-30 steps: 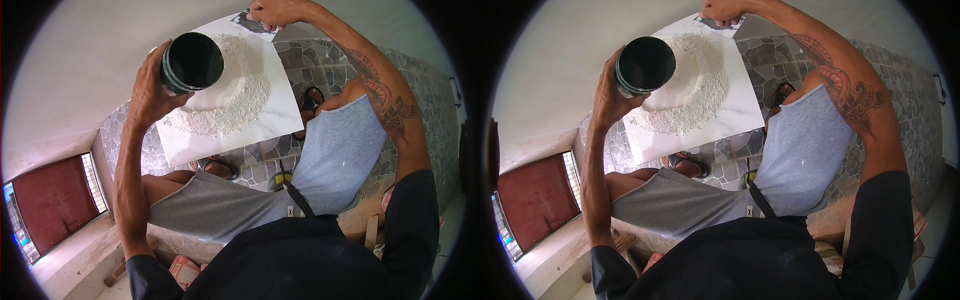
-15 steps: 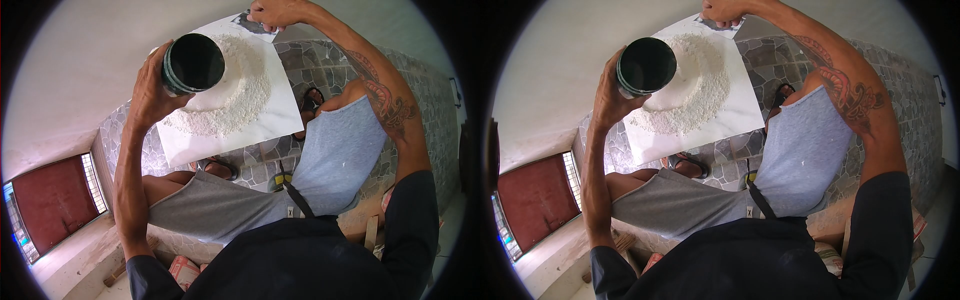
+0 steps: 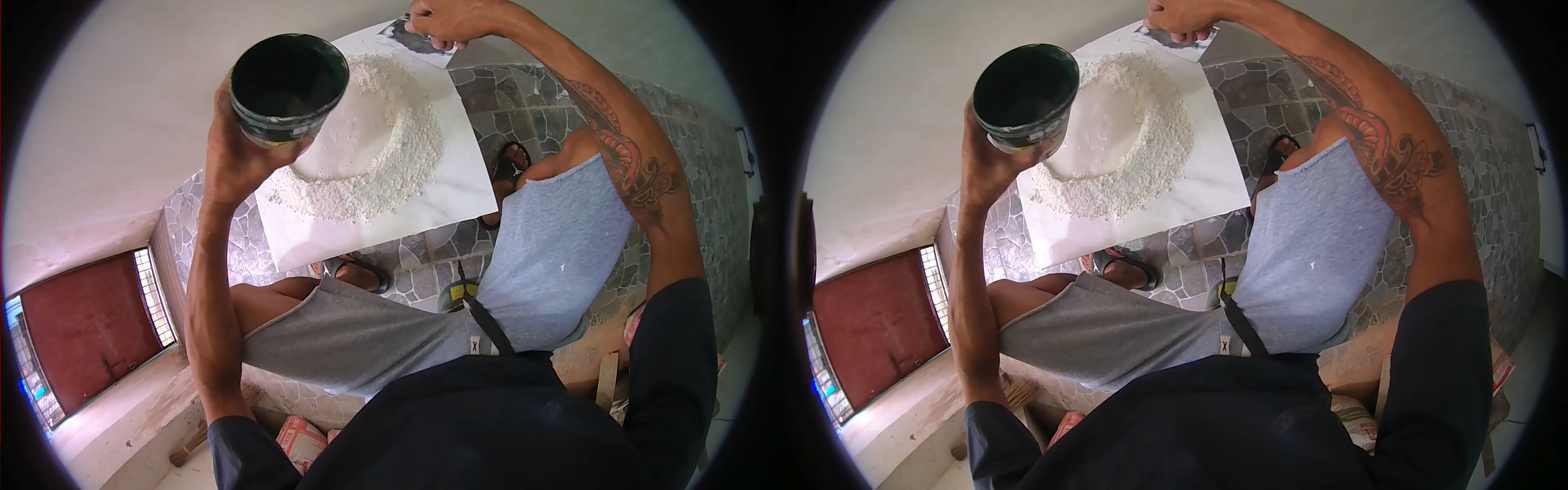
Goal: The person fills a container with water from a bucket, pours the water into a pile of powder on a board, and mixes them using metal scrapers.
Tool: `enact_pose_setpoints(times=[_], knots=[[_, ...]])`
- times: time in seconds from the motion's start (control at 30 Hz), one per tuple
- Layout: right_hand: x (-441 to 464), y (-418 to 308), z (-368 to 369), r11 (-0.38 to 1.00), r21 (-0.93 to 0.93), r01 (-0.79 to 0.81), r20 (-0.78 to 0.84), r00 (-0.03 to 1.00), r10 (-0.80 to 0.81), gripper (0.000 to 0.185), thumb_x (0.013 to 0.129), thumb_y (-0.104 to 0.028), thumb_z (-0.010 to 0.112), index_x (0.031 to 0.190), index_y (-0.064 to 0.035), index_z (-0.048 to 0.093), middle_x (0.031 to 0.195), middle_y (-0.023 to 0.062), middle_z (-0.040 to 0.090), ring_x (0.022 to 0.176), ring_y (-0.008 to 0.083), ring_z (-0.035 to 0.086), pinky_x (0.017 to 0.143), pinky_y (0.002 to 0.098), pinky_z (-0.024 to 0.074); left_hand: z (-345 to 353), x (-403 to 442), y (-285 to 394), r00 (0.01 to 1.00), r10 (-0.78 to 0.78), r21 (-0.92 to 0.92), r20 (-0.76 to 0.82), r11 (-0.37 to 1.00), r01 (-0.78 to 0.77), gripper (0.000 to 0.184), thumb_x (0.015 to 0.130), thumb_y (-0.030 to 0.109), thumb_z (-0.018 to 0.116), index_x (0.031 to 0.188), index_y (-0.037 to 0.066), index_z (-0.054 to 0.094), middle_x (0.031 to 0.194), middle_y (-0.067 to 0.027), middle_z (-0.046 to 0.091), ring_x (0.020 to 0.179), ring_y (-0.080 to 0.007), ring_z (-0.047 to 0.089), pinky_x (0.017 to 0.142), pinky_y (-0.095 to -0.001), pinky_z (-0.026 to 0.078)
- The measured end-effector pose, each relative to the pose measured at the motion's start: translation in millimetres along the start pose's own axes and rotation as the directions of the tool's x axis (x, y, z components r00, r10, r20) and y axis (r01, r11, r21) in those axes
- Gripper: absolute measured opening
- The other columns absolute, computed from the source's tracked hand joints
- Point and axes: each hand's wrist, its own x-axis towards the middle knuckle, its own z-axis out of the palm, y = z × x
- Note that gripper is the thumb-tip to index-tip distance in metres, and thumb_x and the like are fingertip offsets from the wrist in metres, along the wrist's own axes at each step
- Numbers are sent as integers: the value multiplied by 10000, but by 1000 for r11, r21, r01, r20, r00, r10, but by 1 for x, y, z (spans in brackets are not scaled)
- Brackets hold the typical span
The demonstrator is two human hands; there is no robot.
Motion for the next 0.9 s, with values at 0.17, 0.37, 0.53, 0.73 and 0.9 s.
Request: enact_pose_setpoints(times=[0.17, 0.37, 0.53, 0.73, 0.9], knots=[[2, 1, -1, 1000, -13, 21, 5, 1000, -21, 341, 928, -245, 531, 898, 31, 729, 789, 151, 716, 666, 244, 647, 647, 397, 513, -12, -1, -10, 996, -67, -99, -55, 993, 61, 942, 649, 237, 945, 1371, 39, 372, 1244, -170, 599, 1141, -284, 631, 970, -408, 551], [7, 5, 2, 997, -14, 71, 2, 997, -71, 356, 934, -252, 531, 885, 42, 726, 777, 156, 717, 670, 255, 659, 656, 400, 521, -31, -2, -12, 978, -154, -69, -142, 987, 146, 900, 650, 247, 948, 1321, 1, 402, 1210, -176, 617, 1105, -275, 647, 940, -400, 577], [9, 5, 3, 996, -22, 91, 9, 996, -90, 359, 937, -248, 527, 889, 47, 726, 775, 159, 716, 674, 259, 660, 665, 400, 525, -40, -5, -13, 961, -185, -55, -206, 983, 178, 912, 655, 265, 948, 1333, 0, 400, 1218, -188, 616, 1109, -283, 652, 934, -401, 588], [7, 3, 3, 998, -19, 54, -1, 999, -54, 353, 931, -252, 532, 931, 44, 724, 794, 156, 714, 685, 245, 655, 665, 394, 522, -45, -9, -13, 956, -192, 6, -221, 980, 198, 916, 654, 273, 950, 1335, 2, 400, 1219, -195, 609, 1117, -288, 647, 929, -400, 589], [1, -2, 0, 999, 5, 36, 2, 999, -36, 342, 928, -252, 536, 930, 33, 724, 799, 150, 712, 685, 242, 648, 652, 394, 514, -43, -9, -10, 964, -187, -23, -188, 982, 186, 917, 648, 265, 951, 1333, 1, 402, 1214, -186, 608, 1108, -278, 645, 925, -387, 586]])
